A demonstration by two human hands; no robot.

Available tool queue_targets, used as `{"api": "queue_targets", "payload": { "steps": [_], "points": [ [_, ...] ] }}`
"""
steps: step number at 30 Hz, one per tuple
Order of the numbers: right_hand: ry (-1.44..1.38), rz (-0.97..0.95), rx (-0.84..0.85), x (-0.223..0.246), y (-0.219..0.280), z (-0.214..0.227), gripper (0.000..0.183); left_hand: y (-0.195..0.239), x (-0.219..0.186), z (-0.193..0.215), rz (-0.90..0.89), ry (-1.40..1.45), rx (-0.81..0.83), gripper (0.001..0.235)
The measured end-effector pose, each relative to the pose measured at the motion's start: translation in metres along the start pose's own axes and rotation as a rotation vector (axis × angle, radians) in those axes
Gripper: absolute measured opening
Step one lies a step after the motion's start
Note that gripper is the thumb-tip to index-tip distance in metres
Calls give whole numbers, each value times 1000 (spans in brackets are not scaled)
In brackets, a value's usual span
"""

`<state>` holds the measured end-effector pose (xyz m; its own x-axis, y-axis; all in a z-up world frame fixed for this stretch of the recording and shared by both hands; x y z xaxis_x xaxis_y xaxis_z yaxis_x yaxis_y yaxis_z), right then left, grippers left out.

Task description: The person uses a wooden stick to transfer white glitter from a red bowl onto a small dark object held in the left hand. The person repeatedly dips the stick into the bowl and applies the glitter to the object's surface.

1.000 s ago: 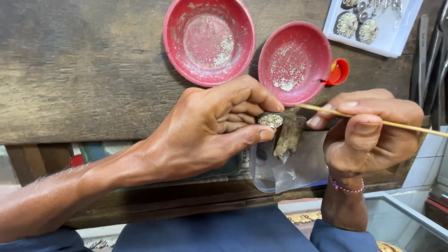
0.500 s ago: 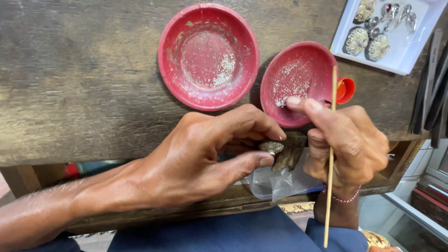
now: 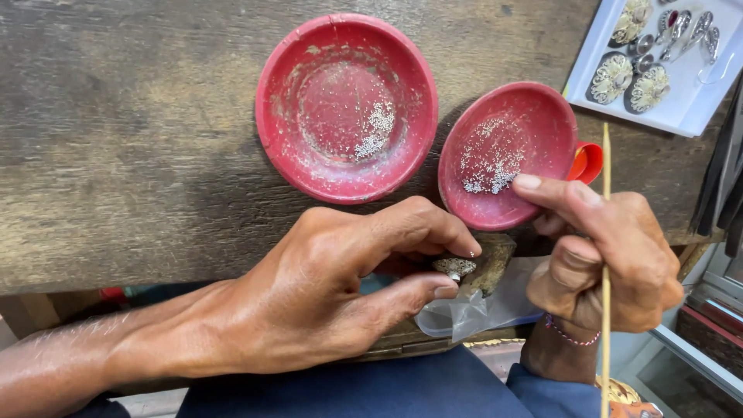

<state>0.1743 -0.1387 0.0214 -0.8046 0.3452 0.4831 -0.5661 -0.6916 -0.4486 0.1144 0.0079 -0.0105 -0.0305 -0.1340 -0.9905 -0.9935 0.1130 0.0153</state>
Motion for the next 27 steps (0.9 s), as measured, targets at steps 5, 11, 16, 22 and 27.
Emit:
{"api": "queue_targets", "payload": {
  "steps": [5, 11, 16, 22, 27],
  "points": [
    [-136, -176, -126, -16, 13, 9, 49, 0, 0, -3, -4, 13, 39, 22],
    [-184, -71, -242, -28, 13, 17, 47, 2, 1, -4, -25, -26, 46, 23],
    [-218, -83, -139, -39, 16, 19, 26, 2, 1, -5, -23, -33, 53, 22],
    [-268, -92, -175, -32, 10, 17, 32, 4, -1, -6, -52, -50, 46, 22],
    [-333, -186, -130, -42, 14, 14, 17, 4, 0, -7, -54, -48, 53, 23]
  ]
}}
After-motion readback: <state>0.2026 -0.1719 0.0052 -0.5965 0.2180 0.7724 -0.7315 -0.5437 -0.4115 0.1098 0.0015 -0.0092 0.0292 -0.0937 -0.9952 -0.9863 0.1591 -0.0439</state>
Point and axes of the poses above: each hand's wrist, its own y-axis away from the middle knuckle, its own z-axis out of the back of the hand, x = y × z, the point moved 10 cm from there along -y, towards the middle knuckle, and after that the axes turned 1 degree about -y, right-handed, at the moved point
